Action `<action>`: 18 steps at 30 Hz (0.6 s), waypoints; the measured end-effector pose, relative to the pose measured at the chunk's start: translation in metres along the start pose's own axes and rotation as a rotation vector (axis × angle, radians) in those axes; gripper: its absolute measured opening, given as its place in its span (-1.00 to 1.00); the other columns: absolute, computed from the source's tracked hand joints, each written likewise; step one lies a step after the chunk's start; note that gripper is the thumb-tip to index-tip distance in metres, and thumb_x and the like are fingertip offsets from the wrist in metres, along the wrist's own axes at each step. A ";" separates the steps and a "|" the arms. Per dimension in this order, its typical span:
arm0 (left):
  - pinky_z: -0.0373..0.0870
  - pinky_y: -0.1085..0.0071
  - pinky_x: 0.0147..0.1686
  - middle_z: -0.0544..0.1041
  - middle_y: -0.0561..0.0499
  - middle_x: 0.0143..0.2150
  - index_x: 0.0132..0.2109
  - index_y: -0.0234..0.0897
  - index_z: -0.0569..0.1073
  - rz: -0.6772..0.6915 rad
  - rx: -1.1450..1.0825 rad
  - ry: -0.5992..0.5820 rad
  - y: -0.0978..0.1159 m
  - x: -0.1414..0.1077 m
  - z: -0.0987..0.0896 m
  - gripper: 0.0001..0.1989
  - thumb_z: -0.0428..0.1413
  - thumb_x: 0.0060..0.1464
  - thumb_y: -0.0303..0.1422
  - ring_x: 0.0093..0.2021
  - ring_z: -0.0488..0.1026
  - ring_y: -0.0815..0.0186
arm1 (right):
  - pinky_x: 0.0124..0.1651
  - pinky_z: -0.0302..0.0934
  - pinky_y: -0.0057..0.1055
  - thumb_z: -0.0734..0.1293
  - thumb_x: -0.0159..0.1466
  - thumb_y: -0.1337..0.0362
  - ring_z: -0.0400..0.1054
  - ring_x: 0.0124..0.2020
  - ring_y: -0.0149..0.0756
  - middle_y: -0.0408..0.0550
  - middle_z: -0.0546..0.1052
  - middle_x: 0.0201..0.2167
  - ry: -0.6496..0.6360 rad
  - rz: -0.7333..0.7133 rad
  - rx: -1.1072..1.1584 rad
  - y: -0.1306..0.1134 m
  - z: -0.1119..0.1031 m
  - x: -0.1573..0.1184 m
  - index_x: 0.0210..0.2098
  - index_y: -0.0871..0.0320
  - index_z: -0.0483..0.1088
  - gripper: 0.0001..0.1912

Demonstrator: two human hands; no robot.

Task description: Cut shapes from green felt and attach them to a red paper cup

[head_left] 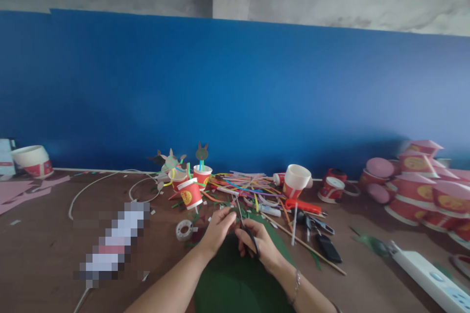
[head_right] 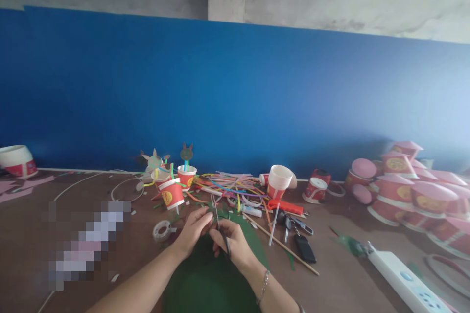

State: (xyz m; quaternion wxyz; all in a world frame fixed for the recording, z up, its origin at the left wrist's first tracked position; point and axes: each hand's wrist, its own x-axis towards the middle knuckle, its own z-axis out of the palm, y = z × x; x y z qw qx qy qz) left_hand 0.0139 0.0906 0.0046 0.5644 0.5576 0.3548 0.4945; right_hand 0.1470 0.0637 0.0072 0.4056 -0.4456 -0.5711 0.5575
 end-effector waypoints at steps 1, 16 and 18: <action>0.00 0.51 -0.57 0.15 0.16 -0.63 -0.56 -0.29 0.20 0.004 0.006 0.005 0.001 0.000 0.001 -0.70 0.03 0.00 -0.22 -0.59 0.04 0.48 | -0.69 0.07 -0.59 0.35 0.01 -0.04 0.23 -0.70 -0.47 -0.23 0.35 -0.72 -0.003 0.000 0.000 0.000 0.000 0.000 -0.48 0.18 0.29 -0.61; 0.02 0.52 -0.55 0.17 0.16 -0.60 -0.52 -0.28 0.20 0.004 0.075 0.025 -0.004 0.001 -0.002 -0.76 -0.01 0.02 -0.26 -0.58 0.07 0.46 | -0.66 0.10 -0.56 0.35 0.01 -0.04 0.23 -0.72 -0.47 -0.24 0.35 -0.74 -0.007 0.000 0.001 -0.001 0.000 0.000 -0.49 0.18 0.28 -0.61; 0.02 0.52 -0.55 0.16 0.16 -0.61 -0.53 -0.28 0.20 0.001 0.076 0.020 -0.004 0.001 -0.002 -0.74 -0.01 0.02 -0.25 -0.58 0.07 0.46 | -0.67 0.09 -0.57 0.35 0.00 -0.04 0.23 -0.72 -0.46 -0.25 0.33 -0.74 -0.008 0.000 -0.003 -0.001 0.000 0.000 -0.50 0.18 0.28 -0.61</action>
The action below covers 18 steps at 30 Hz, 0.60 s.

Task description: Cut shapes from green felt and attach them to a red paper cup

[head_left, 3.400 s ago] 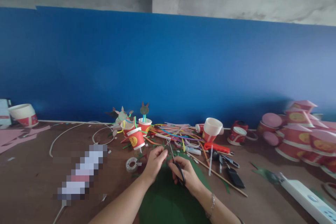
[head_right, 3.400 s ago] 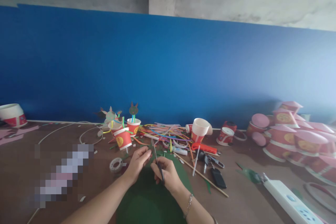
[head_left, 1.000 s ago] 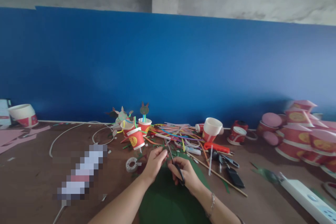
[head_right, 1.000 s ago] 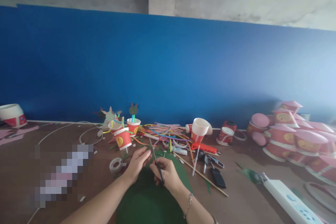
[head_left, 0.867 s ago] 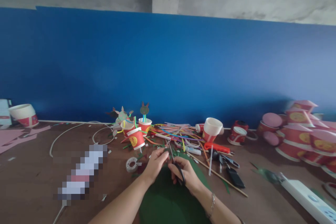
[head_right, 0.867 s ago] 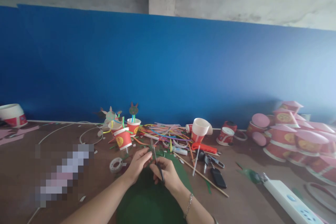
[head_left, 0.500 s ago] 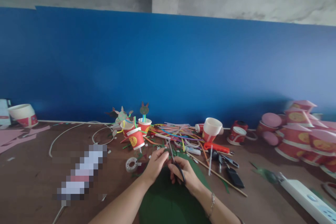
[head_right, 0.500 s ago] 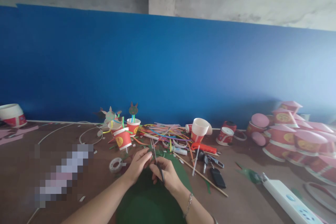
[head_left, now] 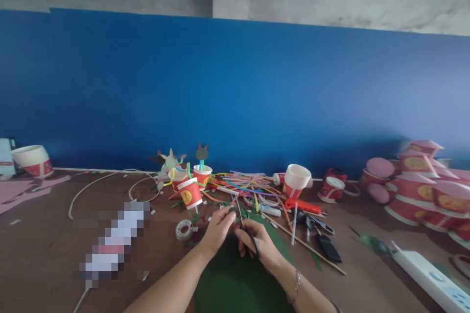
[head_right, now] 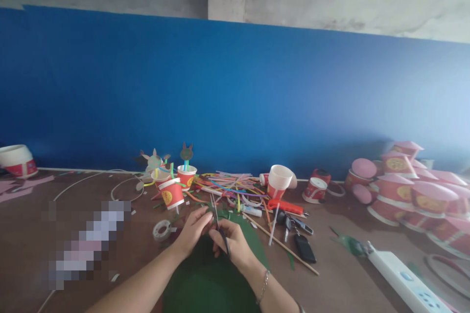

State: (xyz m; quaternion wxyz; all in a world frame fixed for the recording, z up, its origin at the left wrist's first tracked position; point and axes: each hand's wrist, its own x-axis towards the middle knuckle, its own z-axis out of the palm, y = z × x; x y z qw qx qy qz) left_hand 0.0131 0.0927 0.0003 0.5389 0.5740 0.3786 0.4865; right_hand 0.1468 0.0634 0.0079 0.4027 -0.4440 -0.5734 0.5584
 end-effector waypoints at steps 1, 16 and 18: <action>0.02 0.52 -0.55 0.16 0.16 -0.61 -0.54 -0.28 0.20 0.003 0.003 -0.003 0.000 0.000 0.000 -0.74 -0.02 0.02 -0.25 -0.58 0.07 0.46 | -0.68 0.08 -0.57 0.35 0.00 -0.04 0.22 -0.72 -0.46 -0.25 0.33 -0.75 0.002 0.001 -0.004 0.000 0.000 0.000 -0.50 0.18 0.27 -0.61; 0.01 0.50 -0.53 0.13 0.17 -0.61 -0.55 -0.28 0.19 0.002 -0.012 0.003 -0.003 0.001 -0.002 -0.71 -0.01 0.03 -0.22 -0.57 0.04 0.46 | -0.76 -0.01 -0.61 0.35 0.01 0.05 0.11 -0.80 -0.53 -0.29 0.28 -0.79 0.027 0.040 -0.026 0.004 -0.002 0.002 -0.54 0.20 0.27 -0.68; 0.01 0.50 -0.53 0.16 0.16 -0.59 -0.53 -0.29 0.21 -0.007 -0.009 0.018 -0.004 0.002 -0.002 -0.71 -0.01 0.03 -0.21 -0.56 0.07 0.45 | -0.76 -0.01 -0.61 0.35 0.01 0.05 0.11 -0.80 -0.53 -0.29 0.28 -0.80 0.039 0.047 -0.028 0.003 -0.001 0.002 -0.54 0.20 0.28 -0.68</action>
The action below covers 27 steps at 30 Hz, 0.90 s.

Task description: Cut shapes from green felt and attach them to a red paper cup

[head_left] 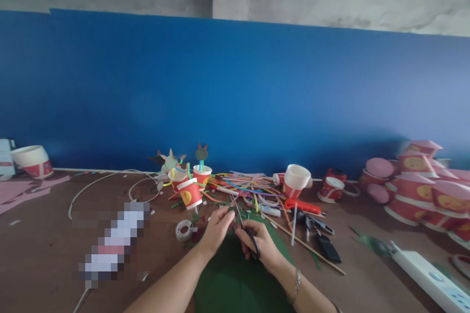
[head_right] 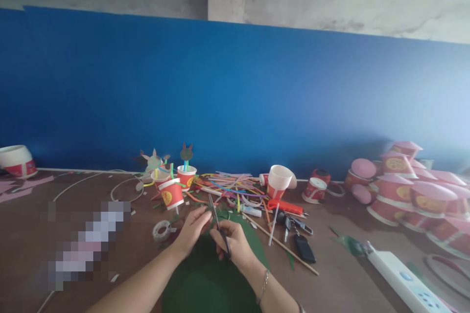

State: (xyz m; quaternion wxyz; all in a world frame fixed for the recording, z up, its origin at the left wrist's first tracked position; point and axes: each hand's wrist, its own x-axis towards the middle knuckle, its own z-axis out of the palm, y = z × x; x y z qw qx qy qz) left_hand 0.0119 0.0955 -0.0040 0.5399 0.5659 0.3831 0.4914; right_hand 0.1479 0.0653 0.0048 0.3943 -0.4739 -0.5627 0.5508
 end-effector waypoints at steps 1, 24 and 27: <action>0.01 0.50 -0.53 0.17 0.15 -0.58 -0.52 -0.29 0.23 -0.005 0.005 0.007 -0.001 0.000 0.000 -0.71 -0.01 0.03 -0.21 -0.55 0.08 0.45 | -0.76 -0.01 -0.60 0.35 0.01 0.05 0.11 -0.80 -0.53 -0.29 0.28 -0.80 0.003 -0.001 0.002 0.000 0.000 0.000 -0.54 0.20 0.28 -0.67; -0.03 0.50 -0.56 0.12 0.17 -0.63 -0.55 -0.29 0.21 0.004 0.012 0.036 -0.003 0.001 -0.001 -0.72 -0.03 0.03 -0.25 -0.58 0.04 0.46 | -0.77 0.06 -0.62 0.37 0.01 0.13 0.09 -0.79 -0.55 -0.30 0.26 -0.80 -0.025 -0.011 0.011 0.004 -0.001 0.002 -0.53 0.21 0.29 -0.72; -0.03 0.50 -0.56 0.13 0.17 -0.63 -0.54 -0.30 0.22 -0.007 0.019 0.051 -0.007 0.002 -0.002 -0.71 -0.02 0.03 -0.22 -0.57 0.06 0.46 | -0.76 0.06 -0.62 0.37 0.01 0.13 0.09 -0.79 -0.55 -0.30 0.27 -0.80 -0.025 -0.014 0.014 0.005 -0.001 0.002 -0.52 0.22 0.29 -0.72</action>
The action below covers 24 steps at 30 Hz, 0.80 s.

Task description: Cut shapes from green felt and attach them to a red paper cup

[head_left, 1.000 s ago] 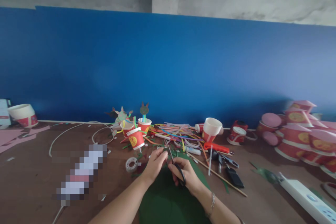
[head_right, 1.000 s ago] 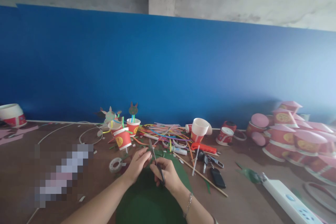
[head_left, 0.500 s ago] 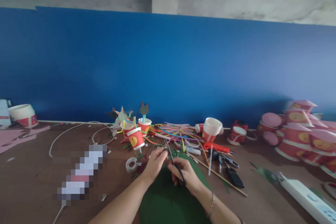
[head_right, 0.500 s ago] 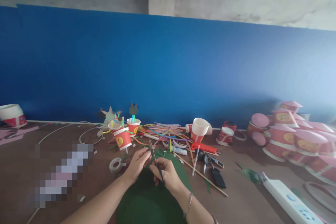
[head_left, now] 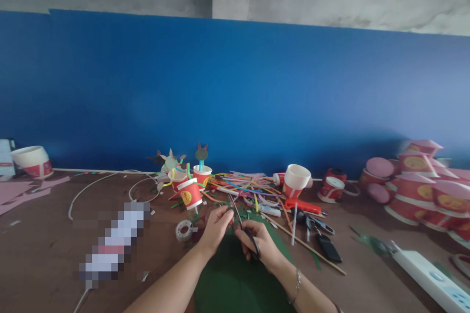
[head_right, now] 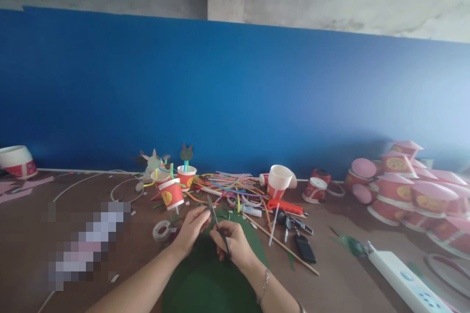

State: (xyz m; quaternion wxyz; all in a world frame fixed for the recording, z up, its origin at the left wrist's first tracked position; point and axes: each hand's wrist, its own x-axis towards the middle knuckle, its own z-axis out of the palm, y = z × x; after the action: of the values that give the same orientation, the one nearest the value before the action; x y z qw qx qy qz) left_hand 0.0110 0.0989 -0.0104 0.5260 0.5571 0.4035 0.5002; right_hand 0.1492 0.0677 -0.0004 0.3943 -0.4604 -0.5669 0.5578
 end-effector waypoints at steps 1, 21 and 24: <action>-0.03 0.50 -0.56 0.14 0.16 -0.62 -0.53 -0.30 0.23 -0.005 -0.007 0.006 -0.001 0.000 0.000 -0.71 -0.02 0.03 -0.21 -0.57 0.07 0.46 | -0.77 0.06 -0.62 0.38 0.01 0.13 0.08 -0.79 -0.55 -0.30 0.26 -0.80 0.004 0.004 -0.001 0.000 0.000 0.000 -0.52 0.22 0.29 -0.72; 0.03 0.55 -0.53 0.12 0.17 -0.58 -0.51 -0.27 0.16 -0.074 -0.160 0.014 -0.002 0.001 0.002 -0.68 0.06 -0.04 -0.15 -0.54 0.09 0.46 | -0.77 0.01 -0.62 0.37 0.01 0.08 0.09 -0.80 -0.55 -0.30 0.27 -0.80 0.004 0.011 -0.022 -0.002 0.000 -0.001 -0.52 0.21 0.29 -0.69; 0.05 0.55 -0.51 0.13 0.16 -0.56 -0.50 -0.27 0.17 -0.066 -0.143 0.010 -0.005 0.002 0.000 -0.68 0.04 -0.01 -0.14 -0.52 0.11 0.46 | -0.77 0.01 -0.63 0.36 0.01 0.05 0.11 -0.80 -0.54 -0.28 0.28 -0.79 -0.007 0.022 -0.025 -0.002 0.000 -0.001 -0.50 0.21 0.29 -0.67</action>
State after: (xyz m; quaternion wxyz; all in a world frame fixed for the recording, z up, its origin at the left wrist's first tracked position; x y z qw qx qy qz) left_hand 0.0117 0.1010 -0.0152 0.5788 0.5019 0.3874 0.5129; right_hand 0.1496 0.0667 0.0021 0.3805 -0.4694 -0.5702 0.5566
